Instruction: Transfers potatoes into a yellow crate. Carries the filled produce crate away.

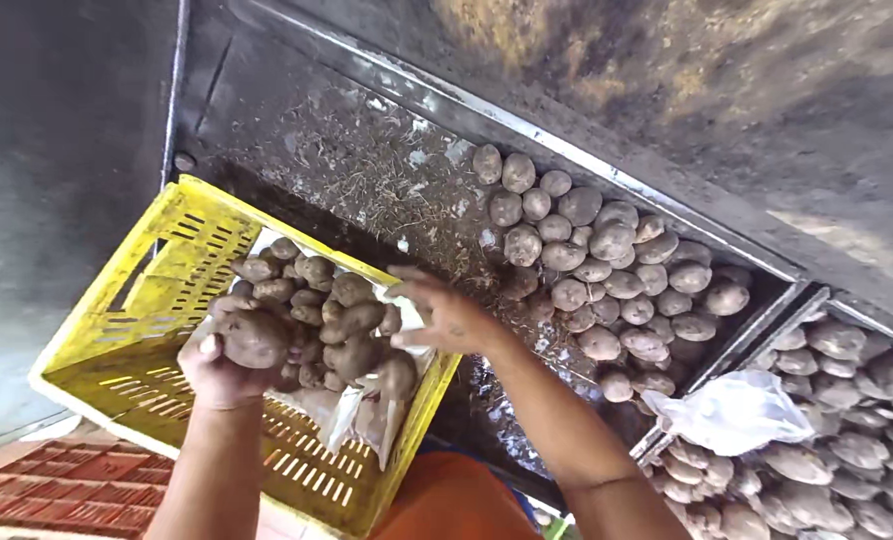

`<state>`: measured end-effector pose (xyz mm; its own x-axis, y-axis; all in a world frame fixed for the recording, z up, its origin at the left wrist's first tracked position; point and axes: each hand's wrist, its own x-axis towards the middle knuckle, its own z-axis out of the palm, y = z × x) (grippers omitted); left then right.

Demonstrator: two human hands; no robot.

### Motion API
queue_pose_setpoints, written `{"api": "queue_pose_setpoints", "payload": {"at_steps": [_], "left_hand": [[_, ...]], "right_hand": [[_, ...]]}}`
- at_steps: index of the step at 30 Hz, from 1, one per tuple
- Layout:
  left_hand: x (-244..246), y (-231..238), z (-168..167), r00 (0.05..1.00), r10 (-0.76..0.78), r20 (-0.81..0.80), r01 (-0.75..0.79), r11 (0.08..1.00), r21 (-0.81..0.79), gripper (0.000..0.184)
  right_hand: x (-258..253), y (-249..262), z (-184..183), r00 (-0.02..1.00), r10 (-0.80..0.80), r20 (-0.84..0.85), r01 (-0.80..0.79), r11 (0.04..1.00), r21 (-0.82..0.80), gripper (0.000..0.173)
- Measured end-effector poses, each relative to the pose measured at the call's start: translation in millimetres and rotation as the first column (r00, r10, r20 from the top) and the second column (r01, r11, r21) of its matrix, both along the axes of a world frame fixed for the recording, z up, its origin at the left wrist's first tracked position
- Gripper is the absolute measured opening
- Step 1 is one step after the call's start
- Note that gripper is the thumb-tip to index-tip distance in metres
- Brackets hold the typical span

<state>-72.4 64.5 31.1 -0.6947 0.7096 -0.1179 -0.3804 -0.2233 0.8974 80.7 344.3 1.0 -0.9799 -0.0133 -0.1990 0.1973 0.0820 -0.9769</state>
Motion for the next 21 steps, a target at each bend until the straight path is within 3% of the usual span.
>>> {"api": "queue_pose_setpoints", "payload": {"at_steps": [2, 4, 6, 7, 9, 11, 14, 16, 21], "left_hand": [[-5.8, 9.5, -1.3, 1.0, -0.007, 0.003, 0.007, 1.0, 0.003, 0.043], [-0.5, 20.9, -8.3, 0.996, -0.003, 0.084, 0.001, 1.0, 0.029, 0.043], [10.4, 42.1, -16.7, 0.98, 0.004, 0.2, -0.011, 0.999, 0.034, 0.04], [15.6, 60.9, -19.1, 0.97, 0.03, 0.242, -0.029, 1.0, -0.01, 0.033], [24.9, 114.2, -20.5, 0.941, 0.142, 0.309, -0.071, 0.971, -0.23, 0.033], [23.3, 170.3, -36.7, 0.935, 0.091, 0.343, 0.037, 0.936, -0.349, 0.025], [22.2, 253.4, -72.5, 0.935, -0.093, 0.344, 0.233, 0.889, -0.395, 0.023], [26.9, 294.0, -94.2, 0.937, -0.13, 0.324, 0.276, 0.845, -0.459, 0.023], [48.6, 320.4, -128.7, 0.92, -0.163, 0.356, 0.327, 0.821, -0.469, 0.031]], "right_hand": [[4.7, 39.1, -20.6, 0.951, -0.297, 0.09, 0.275, 0.94, 0.201, 0.042], [15.1, 98.2, -54.4, 0.801, -0.592, 0.083, 0.464, 0.703, 0.539, 0.037], [27.5, 159.7, -88.0, 0.654, -0.753, 0.074, 0.426, 0.448, 0.786, 0.042], [31.4, 184.8, -98.2, 0.605, -0.785, 0.137, 0.336, 0.407, 0.849, 0.048], [34.0, 213.1, -116.0, 0.561, -0.785, 0.261, 0.113, 0.385, 0.916, 0.058], [29.9, 219.4, -122.8, 0.557, -0.775, 0.299, -0.002, 0.358, 0.934, 0.066], [27.5, 226.2, -114.9, 0.511, -0.798, 0.321, 0.026, 0.388, 0.922, 0.079], [30.2, 229.3, -110.5, 0.505, -0.791, 0.344, 0.04, 0.42, 0.907, 0.082], [40.9, 221.9, -108.9, 0.586, -0.73, 0.353, 0.102, 0.498, 0.861, 0.072]]}}
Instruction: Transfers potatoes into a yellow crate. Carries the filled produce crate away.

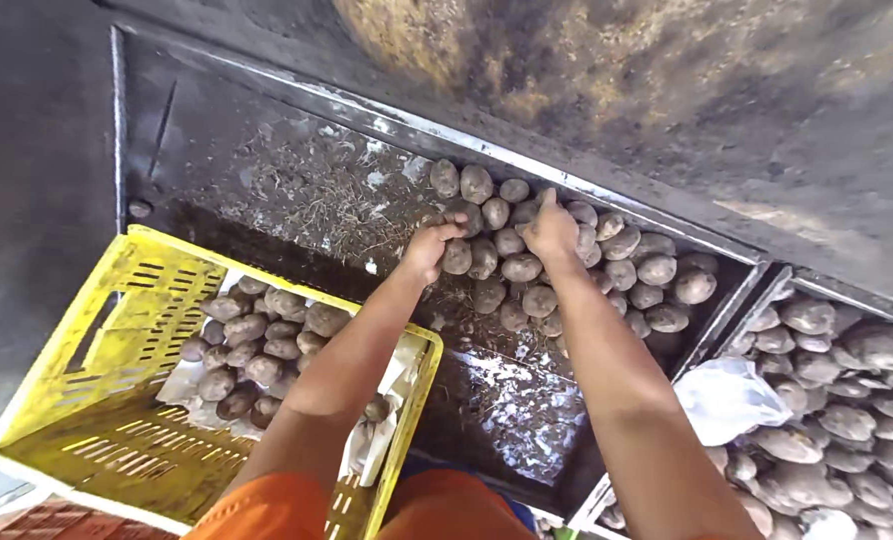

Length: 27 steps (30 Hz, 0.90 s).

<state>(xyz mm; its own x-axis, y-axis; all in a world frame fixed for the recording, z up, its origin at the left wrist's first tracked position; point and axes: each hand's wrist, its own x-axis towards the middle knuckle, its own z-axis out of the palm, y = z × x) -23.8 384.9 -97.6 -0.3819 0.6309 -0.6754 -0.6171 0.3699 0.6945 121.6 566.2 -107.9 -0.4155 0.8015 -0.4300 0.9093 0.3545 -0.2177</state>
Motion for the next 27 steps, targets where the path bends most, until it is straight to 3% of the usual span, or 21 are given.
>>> {"api": "queue_pose_setpoints", "payload": {"at_steps": [2, 3, 5, 7, 9, 11, 13, 16, 21, 27], "left_hand": [[11.4, -6.4, -5.7, 1.0, -0.028, 0.006, 0.028, 0.996, 0.083, 0.037], [16.8, -9.3, -4.8, 0.999, -0.054, 0.007, 0.053, 0.992, 0.118, 0.042], [27.5, -10.7, 1.3, 0.989, -0.149, -0.001, 0.146, 0.968, 0.204, 0.063], [41.1, -11.5, 6.9, 0.978, -0.207, -0.001, 0.198, 0.937, 0.289, 0.073], [51.0, -13.0, 10.4, 0.977, -0.203, -0.072, 0.215, 0.927, 0.307, 0.068], [52.8, -15.3, 14.2, 0.953, -0.216, -0.211, 0.274, 0.91, 0.311, 0.071], [55.9, -22.3, 18.2, 0.933, -0.198, -0.299, 0.297, 0.895, 0.333, 0.072], [58.3, -32.8, 26.2, 0.921, -0.149, -0.36, 0.285, 0.888, 0.362, 0.07], [56.0, -55.4, 33.0, 0.891, -0.001, -0.455, 0.205, 0.893, 0.4, 0.07], [47.0, -94.2, 50.4, 0.637, 0.009, -0.771, 0.225, 0.954, 0.197, 0.074]], "right_hand": [[13.5, -4.6, 5.2, 0.966, -0.105, -0.238, 0.087, 0.993, -0.082, 0.067], [23.0, -11.4, 10.2, 0.885, -0.195, -0.422, 0.135, 0.977, -0.166, 0.07], [40.1, -29.2, 21.8, 0.657, -0.303, -0.69, 0.035, 0.927, -0.374, 0.071], [53.9, -51.8, 32.7, 0.496, -0.364, -0.788, -0.153, 0.857, -0.492, 0.066], [73.2, -59.8, 36.7, 0.497, -0.303, -0.813, -0.197, 0.873, -0.446, 0.057], [95.1, -47.6, 34.8, 0.655, -0.214, -0.725, 0.016, 0.963, -0.27, 0.063], [112.9, -27.6, 20.6, 0.847, -0.182, -0.5, 0.153, 0.983, -0.099, 0.081], [113.0, -18.4, 2.4, 0.967, 0.013, -0.255, -0.041, 0.994, -0.103, 0.095], [80.1, -38.7, 19.2, 0.936, 0.335, -0.107, -0.341, 0.939, -0.05, 0.081], [58.5, -54.1, 11.1, 0.887, 0.447, 0.119, -0.448, 0.894, -0.016, 0.069]]}}
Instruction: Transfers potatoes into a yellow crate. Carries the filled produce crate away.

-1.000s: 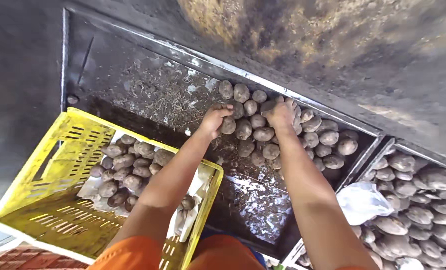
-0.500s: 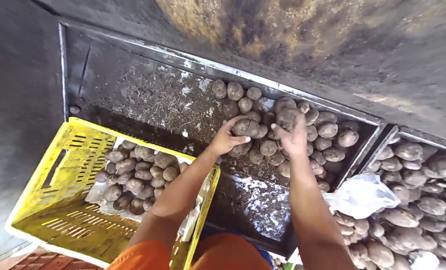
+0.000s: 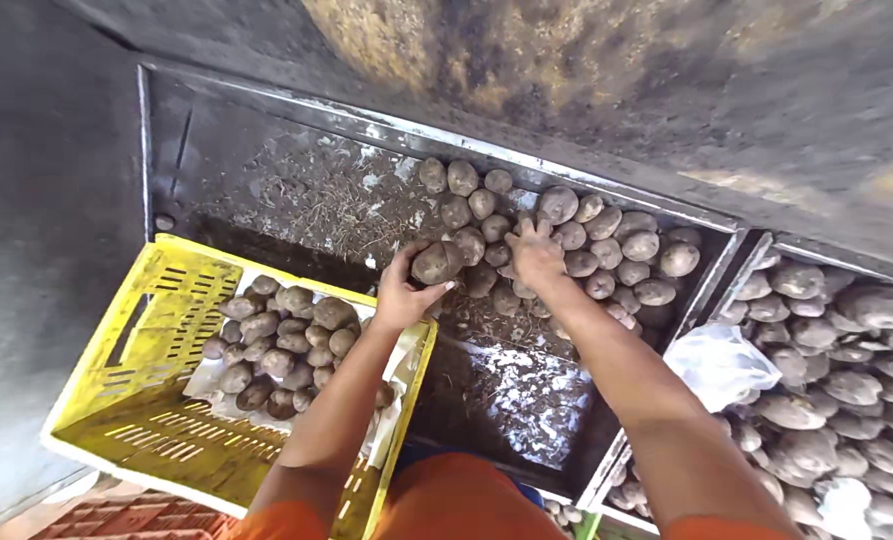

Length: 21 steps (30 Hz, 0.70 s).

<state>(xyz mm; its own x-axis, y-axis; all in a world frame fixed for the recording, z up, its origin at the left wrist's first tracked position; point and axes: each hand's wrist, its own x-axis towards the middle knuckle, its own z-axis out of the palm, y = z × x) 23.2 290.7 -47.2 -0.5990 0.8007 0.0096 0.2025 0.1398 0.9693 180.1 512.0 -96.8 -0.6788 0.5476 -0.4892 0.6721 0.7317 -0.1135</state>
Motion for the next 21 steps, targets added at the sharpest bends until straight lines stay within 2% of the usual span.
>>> {"api": "queue_pose_setpoints", "payload": {"at_steps": [3, 6, 8, 9, 10, 11, 12, 14, 15, 16, 18, 19, 20, 21], "left_hand": [[-2.8, -24.8, 14.2, 0.999, 0.029, 0.018, -0.03, 0.998, 0.063, 0.073], [-2.6, -60.4, 34.2, 0.982, 0.078, 0.172, -0.099, 0.988, 0.12, 0.071], [-6.4, -92.6, 48.9, 0.928, 0.109, 0.357, -0.185, 0.965, 0.185, 0.069], [-8.3, -110.2, 55.8, 0.888, 0.137, 0.438, -0.242, 0.951, 0.193, 0.066], [-11.2, -126.7, 62.9, 0.844, 0.159, 0.513, -0.295, 0.936, 0.195, 0.064], [-14.2, -140.3, 70.7, 0.802, 0.176, 0.57, -0.339, 0.921, 0.193, 0.064], [-17.5, -150.2, 80.1, 0.768, 0.175, 0.617, -0.367, 0.908, 0.2, 0.062], [-24.2, -158.7, 101.4, 0.732, 0.157, 0.663, -0.401, 0.886, 0.233, 0.059], [-28.0, -163.0, 109.6, 0.739, 0.144, 0.658, -0.4, 0.88, 0.257, 0.058], [-30.9, -170.0, 115.9, 0.75, 0.13, 0.649, -0.392, 0.877, 0.277, 0.056], [-31.7, -189.0, 122.1, 0.772, 0.104, 0.628, -0.365, 0.88, 0.303, 0.053], [-28.9, -199.9, 121.8, 0.784, 0.127, 0.608, -0.367, 0.884, 0.289, 0.052], [-25.0, -211.2, 117.7, 0.79, 0.161, 0.592, -0.375, 0.891, 0.258, 0.053], [-19.5, -221.8, 109.4, 0.783, 0.188, 0.593, -0.388, 0.893, 0.23, 0.054]], "right_hand": [[4.8, 6.3, -5.0, 0.999, 0.025, -0.044, -0.024, 1.0, 0.014, 0.066], [17.4, 11.4, -0.9, 0.967, -0.142, -0.211, 0.141, 0.99, -0.018, 0.073], [27.0, -10.2, 22.3, 0.827, -0.372, -0.422, 0.318, 0.928, -0.195, 0.073], [31.0, -31.9, 39.3, 0.726, -0.463, -0.509, 0.331, 0.884, -0.331, 0.071], [31.9, -58.8, 58.2, 0.639, -0.521, -0.566, 0.273, 0.842, -0.466, 0.068], [28.3, -87.8, 77.0, 0.598, -0.542, -0.59, 0.163, 0.803, -0.573, 0.067], [20.6, -116.3, 92.7, 0.61, -0.524, -0.594, 0.027, 0.764, -0.645, 0.068], [-1.8, -156.5, 113.6, 0.709, -0.404, -0.577, -0.186, 0.682, -0.707, 0.064], [-11.7, -161.1, 115.5, 0.746, -0.351, -0.566, -0.201, 0.692, -0.694, 0.062], [-17.9, -155.4, 109.3, 0.761, -0.352, -0.545, -0.126, 0.744, -0.656, 0.059], [-23.0, -118.8, 73.3, 0.724, -0.459, -0.515, 0.193, 0.852, -0.487, 0.055], [-25.5, -94.8, 52.5, 0.731, -0.493, -0.472, 0.341, 0.863, -0.372, 0.059], [-28.3, -71.7, 33.0, 0.774, -0.505, -0.383, 0.418, 0.861, -0.29, 0.068], [-32.0, -53.6, 15.6, 0.829, -0.486, -0.278, 0.429, 0.87, -0.241, 0.075]]}}
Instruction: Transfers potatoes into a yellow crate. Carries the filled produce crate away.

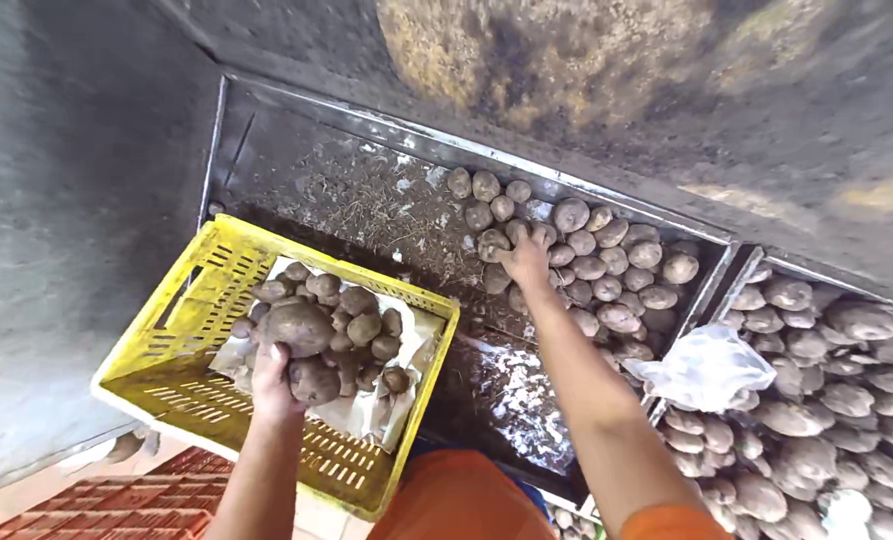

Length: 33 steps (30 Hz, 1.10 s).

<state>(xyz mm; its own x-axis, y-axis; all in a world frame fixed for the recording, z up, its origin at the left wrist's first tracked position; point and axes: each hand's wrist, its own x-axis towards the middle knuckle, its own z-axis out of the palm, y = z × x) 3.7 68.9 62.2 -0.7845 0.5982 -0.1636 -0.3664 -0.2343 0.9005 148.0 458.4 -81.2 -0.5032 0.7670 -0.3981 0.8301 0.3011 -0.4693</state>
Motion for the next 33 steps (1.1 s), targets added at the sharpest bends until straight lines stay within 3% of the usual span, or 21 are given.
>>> {"api": "queue_pose_setpoints", "payload": {"at_steps": [4, 7, 10, 15, 18, 20, 22, 24, 25, 27, 29, 31, 33], "left_hand": [[36.1, -16.9, -27.1, 0.989, 0.05, 0.139, -0.033, 0.992, -0.119, 0.058], [54.9, -10.1, -36.0, 0.969, 0.039, 0.243, -0.011, 0.993, -0.119, 0.06], [55.9, -8.7, -40.6, 0.962, 0.052, 0.267, -0.01, 0.987, -0.158, 0.061], [33.2, -10.9, -39.8, 0.974, 0.053, 0.222, -0.028, 0.993, -0.117, 0.057], [9.2, -6.6, -37.8, 0.984, 0.067, 0.165, -0.048, 0.992, -0.118, 0.053], [-9.6, 3.5, -33.4, 0.994, 0.063, 0.084, -0.052, 0.99, -0.129, 0.054], [-28.8, 21.2, -25.2, 0.999, 0.033, 0.028, -0.031, 0.996, -0.083, 0.049], [-48.9, 38.4, -19.5, 1.0, 0.015, 0.002, -0.015, 1.0, -0.027, 0.047], [-58.4, 42.3, -18.4, 1.0, 0.0, -0.001, 0.0, 1.0, 0.005, 0.047], [-71.9, 43.6, -16.2, 0.999, -0.031, -0.008, 0.031, 0.999, 0.031, 0.049], [-76.8, 38.5, -21.8, 0.999, -0.037, 0.007, 0.036, 0.999, 0.032, 0.05], [-71.5, 32.3, -35.6, 0.999, 0.008, 0.032, -0.008, 1.0, -0.009, 0.051], [-59.5, 31.6, -49.2, 0.997, 0.05, 0.057, -0.045, 0.995, -0.087, 0.057]], "right_hand": [[-33.7, 17.1, -32.6, 0.913, 0.23, 0.338, -0.217, 0.973, -0.076, 0.107], [-56.2, 20.1, -33.2, 0.876, 0.245, 0.415, -0.217, 0.969, -0.115, 0.115], [-57.7, 27.5, -36.6, 0.892, 0.236, 0.385, -0.204, 0.971, -0.123, 0.12], [-25.1, 21.2, -27.1, 0.975, 0.152, 0.16, -0.158, 0.987, 0.022, 0.099], [-8.9, -16.3, 21.2, 0.985, 0.02, -0.174, -0.027, 0.999, -0.041, 0.09], [-0.6, -56.2, 67.9, 0.871, 0.017, -0.49, -0.138, 0.968, -0.212, 0.076], [-1.7, -95.1, 94.2, 0.661, 0.052, -0.749, -0.453, 0.823, -0.342, 0.071], [-16.2, -117.9, 104.7, 0.54, 0.119, -0.833, -0.659, 0.676, -0.33, 0.073], [-23.1, -117.2, 106.0, 0.572, 0.188, -0.798, -0.67, 0.668, -0.323, 0.073], [-36.7, -87.4, 92.0, 0.759, 0.241, -0.605, -0.496, 0.816, -0.298, 0.065], [-54.2, -28.0, 55.6, 0.9, 0.24, -0.364, -0.29, 0.953, -0.089, 0.067], [-74.6, 31.7, 14.7, 0.926, 0.353, -0.131, -0.343, 0.935, 0.096, 0.084], [-97.4, 70.4, -17.7, 0.856, 0.499, 0.133, -0.511, 0.857, 0.068, 0.1]]}}
